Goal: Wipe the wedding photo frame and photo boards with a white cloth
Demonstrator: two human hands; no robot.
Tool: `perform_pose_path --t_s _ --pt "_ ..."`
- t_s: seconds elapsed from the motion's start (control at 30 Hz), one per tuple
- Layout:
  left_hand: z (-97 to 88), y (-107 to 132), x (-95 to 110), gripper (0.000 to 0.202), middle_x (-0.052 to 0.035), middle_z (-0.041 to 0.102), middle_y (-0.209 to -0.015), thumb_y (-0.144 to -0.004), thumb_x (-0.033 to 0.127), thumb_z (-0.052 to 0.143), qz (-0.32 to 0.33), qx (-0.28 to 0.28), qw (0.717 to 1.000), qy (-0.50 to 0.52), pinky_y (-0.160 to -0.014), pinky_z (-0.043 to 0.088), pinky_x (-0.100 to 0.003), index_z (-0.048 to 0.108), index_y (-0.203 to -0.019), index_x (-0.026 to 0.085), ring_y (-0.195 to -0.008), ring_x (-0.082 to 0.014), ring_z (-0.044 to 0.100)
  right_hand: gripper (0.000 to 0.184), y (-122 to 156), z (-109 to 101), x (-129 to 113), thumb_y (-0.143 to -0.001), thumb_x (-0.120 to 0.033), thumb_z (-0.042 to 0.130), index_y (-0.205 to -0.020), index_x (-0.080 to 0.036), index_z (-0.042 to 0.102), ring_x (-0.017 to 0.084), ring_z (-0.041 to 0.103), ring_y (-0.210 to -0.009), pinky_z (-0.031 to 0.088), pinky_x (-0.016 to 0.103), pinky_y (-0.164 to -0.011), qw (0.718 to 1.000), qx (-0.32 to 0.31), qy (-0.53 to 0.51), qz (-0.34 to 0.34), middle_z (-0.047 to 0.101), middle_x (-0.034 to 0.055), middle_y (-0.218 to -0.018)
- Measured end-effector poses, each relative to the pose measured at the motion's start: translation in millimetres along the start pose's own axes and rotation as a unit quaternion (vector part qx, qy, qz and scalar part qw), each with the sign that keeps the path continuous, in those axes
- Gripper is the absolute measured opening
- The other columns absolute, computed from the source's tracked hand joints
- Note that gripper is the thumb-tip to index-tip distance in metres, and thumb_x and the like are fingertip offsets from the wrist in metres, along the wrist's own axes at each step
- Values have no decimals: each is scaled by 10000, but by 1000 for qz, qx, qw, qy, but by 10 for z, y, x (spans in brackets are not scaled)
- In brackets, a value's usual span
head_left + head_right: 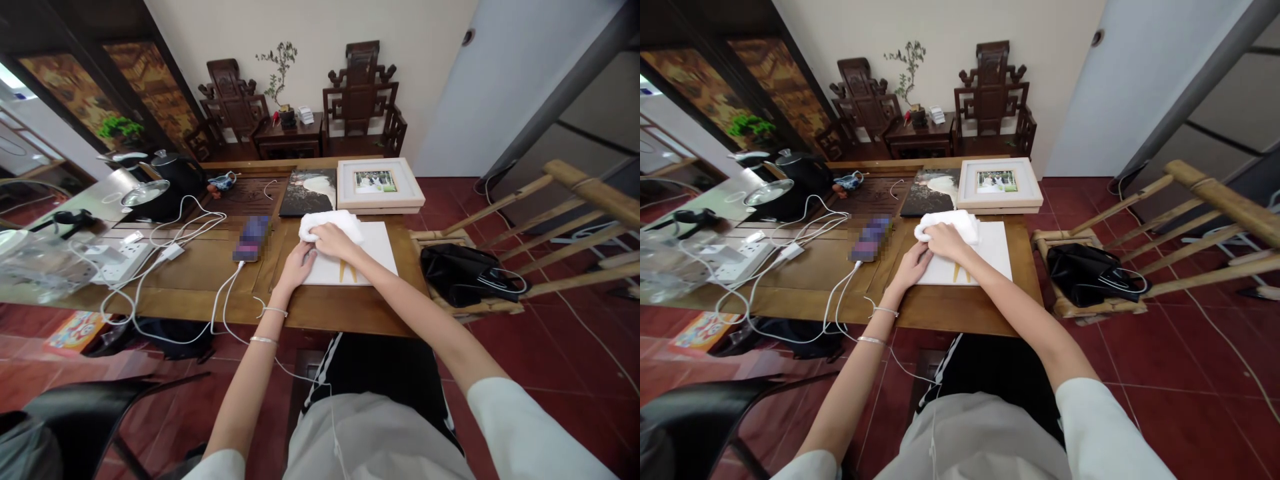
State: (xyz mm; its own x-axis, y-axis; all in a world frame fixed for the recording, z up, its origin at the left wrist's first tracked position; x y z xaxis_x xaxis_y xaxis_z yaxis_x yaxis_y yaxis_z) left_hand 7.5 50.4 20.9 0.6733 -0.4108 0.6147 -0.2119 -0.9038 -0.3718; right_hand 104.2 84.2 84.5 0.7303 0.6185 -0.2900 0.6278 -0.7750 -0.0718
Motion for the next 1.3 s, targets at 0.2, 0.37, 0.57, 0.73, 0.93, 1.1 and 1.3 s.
perform_pose_path --t_s 0.2,0.37,0.57,0.73,0.93,1.1,1.3 --pt "2 0 -61 350 -99 635 -1340 -923 255 492 -1 8 1000 -6 -1118 432 -433 633 -1234 180 -1283 -268 564 377 -272 -43 -63 -843 -113 454 -1121 -166 703 258 651 -949 429 298 -731 1000 -13 7 25 699 141 -1142" --pt "35 5 -132 423 -89 554 -1454 -923 274 498 -11 9 1000 0 -1194 344 -458 597 -1324 185 -1391 -258 472 336 -229 -141 95 -859 -118 473 -1097 -145 709 262 652 -972 429 288 -752 998 -16 28 60 696 160 -1136" --pt "59 11 -157 424 -114 531 -1471 -925 260 492 -11 9 1000 4 -1209 323 -463 598 -1321 155 -1413 -253 447 309 136 -318 508 -870 -122 451 -1029 -117 716 287 664 -941 427 293 -717 993 -20 55 102 711 187 -1090" --pt "57 10 -156 414 -95 533 -1472 -928 264 493 -7 11 1000 4 -1209 325 -477 602 -1318 178 -1412 -250 448 416 570 -344 878 -807 -23 406 -1092 -104 698 306 658 -1013 436 314 -799 989 -4 80 121 719 196 -1095" --pt "59 13 -148 413 -91 532 -1473 -931 263 493 -7 12 1000 6 -1212 321 -480 602 -1321 181 -1417 -250 439 398 1284 -121 684 -706 11 437 -961 -124 712 311 626 -1156 381 431 -1050 994 -18 106 26 675 199 -1244" --pt "60 17 -135 412 -92 526 -1479 -933 261 491 -12 14 1000 9 -1215 316 -469 605 -1320 177 -1417 -252 440 368 1847 -58 324 -657 13 438 -843 -184 686 270 519 -1323 337 459 -1137 995 -56 68 -44 662 160 -1282" --pt "62 18 -129 418 -109 525 -1477 -929 255 491 -13 14 1000 9 -1213 318 -467 602 -1320 158 -1417 -253 440 379 1668 -114 471 -666 7 441 -881 -172 698 262 654 -1085 356 412 -1116 995 -54 84 -23 705 150 -1185"
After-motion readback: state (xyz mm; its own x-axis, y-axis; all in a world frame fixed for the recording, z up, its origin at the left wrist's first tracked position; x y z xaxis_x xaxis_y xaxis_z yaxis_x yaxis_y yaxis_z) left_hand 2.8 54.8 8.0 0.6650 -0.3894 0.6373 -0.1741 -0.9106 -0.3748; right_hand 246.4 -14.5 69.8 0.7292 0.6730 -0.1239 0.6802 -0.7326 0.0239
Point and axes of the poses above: each hand's wrist, its own y-axis away from the middle knuckle, its own z-axis out of the palm, x = y × z, the point moved 7 cm from there along -y, towards the middle knuckle
